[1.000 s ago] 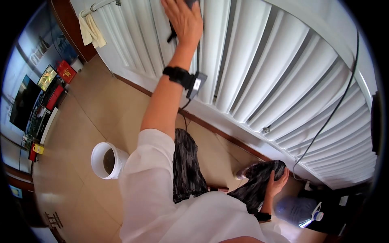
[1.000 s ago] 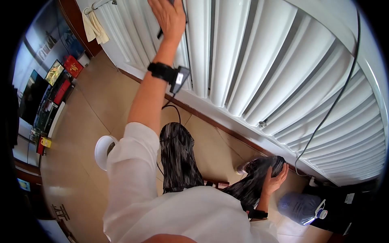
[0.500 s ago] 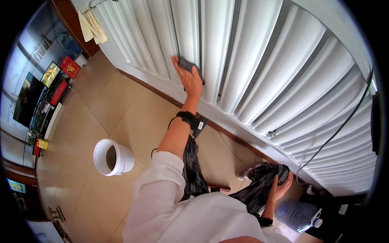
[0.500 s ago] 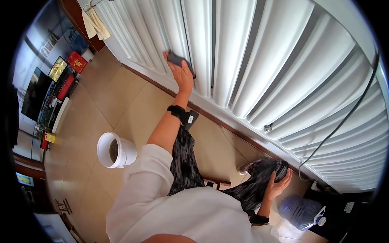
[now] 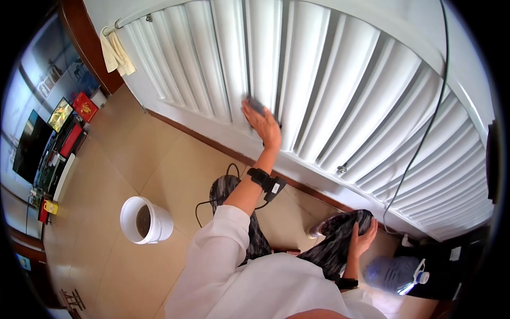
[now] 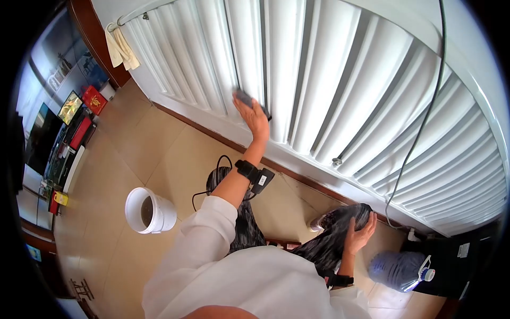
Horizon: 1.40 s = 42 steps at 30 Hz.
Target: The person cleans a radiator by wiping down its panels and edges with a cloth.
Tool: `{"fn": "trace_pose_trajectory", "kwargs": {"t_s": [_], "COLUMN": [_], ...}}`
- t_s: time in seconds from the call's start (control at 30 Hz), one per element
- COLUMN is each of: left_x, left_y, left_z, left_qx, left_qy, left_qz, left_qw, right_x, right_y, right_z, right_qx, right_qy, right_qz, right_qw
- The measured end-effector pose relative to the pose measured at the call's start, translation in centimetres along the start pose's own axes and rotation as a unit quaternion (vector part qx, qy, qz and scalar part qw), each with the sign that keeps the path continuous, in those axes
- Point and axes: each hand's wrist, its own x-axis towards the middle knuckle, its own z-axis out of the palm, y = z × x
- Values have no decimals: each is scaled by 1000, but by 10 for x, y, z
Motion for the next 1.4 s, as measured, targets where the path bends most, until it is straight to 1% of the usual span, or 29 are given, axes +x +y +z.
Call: {"fn": "trace_pose_trajectory", "kwargs": {"t_s": [0.07,0.13,0.2,0.27,0.33,0.4,0.47,0.53,0.63,0.7,0.77,0.8,0.87,0.9,0.97,1.0,1.07,1.1,1.13,1.2,1.23,1.27,1.33,1.4], "left_x": [17,46,82,116,135,143,126,108,62,34,9,0,-20,-30,-50,-56,-65,-68,-65,-60,-55,-51,-39,-10], "left_y": [35,62,92,131,166,160,141,87,26,-9,-34,-44,-61,-67,-78,-84,-83,-82,-73,-54,-12,6,46,73], "left_z": [4,8,13,13,8,8,2,1,-11,-18,-22,-24,-28,-31,-39,-41,-44,-40,-32,-15,-12,-2,14,25], "left_qx": [40,64,59,59,177,177,188,157,216,214,226,227,228,226,187,185,162,119,116,90,59,43,51,68], "left_qy": [-1,11,37,37,49,49,20,-3,-40,-77,-89,-85,-106,-103,-154,-151,-160,-147,-144,-78,-70,-78,-105,-61], "left_qz": [73,169,286,400,465,500,497,516,479,435,396,398,336,340,185,188,91,47,50,26,44,123,238,276], "left_qw": [997,983,956,914,866,847,847,842,850,871,885,885,908,907,952,953,969,981,981,993,995,988,964,957], "right_x": [-1,0,0,1,2,4,3,5,6,7,7,7,6,6,5,4,3,2,2,1,2,1,0,1], "right_y": [0,-1,-4,-5,-6,-11,-8,-8,-11,-12,-9,-8,-9,-9,-11,-11,-8,-7,-7,-6,-5,-3,-1,-4], "right_z": [-2,-1,-3,-3,-3,-4,-4,-1,-3,-2,-1,-1,-2,-2,-3,-4,-3,-3,-4,-4,-3,-2,-5,-5], "right_qx": [-3,-3,8,-2,-5,-5,-12,-12,-13,-2,2,1,3,2,1,-4,-3,-4,-2,-7,-6,-4,-6,-10], "right_qy": [-3,-5,-3,-1,0,-4,-6,0,-1,-10,-9,-9,-7,-8,-4,-5,-1,1,5,-2,3,4,7,3], "right_qz": [-1,11,7,6,-2,1,-2,-9,-1,3,-2,-4,1,8,7,9,6,5,3,11,8,4,2,2], "right_qw": [1000,1000,1000,1000,1000,1000,1000,1000,1000,1000,1000,1000,1000,1000,1000,1000,1000,1000,1000,1000,1000,1000,1000,1000]}}
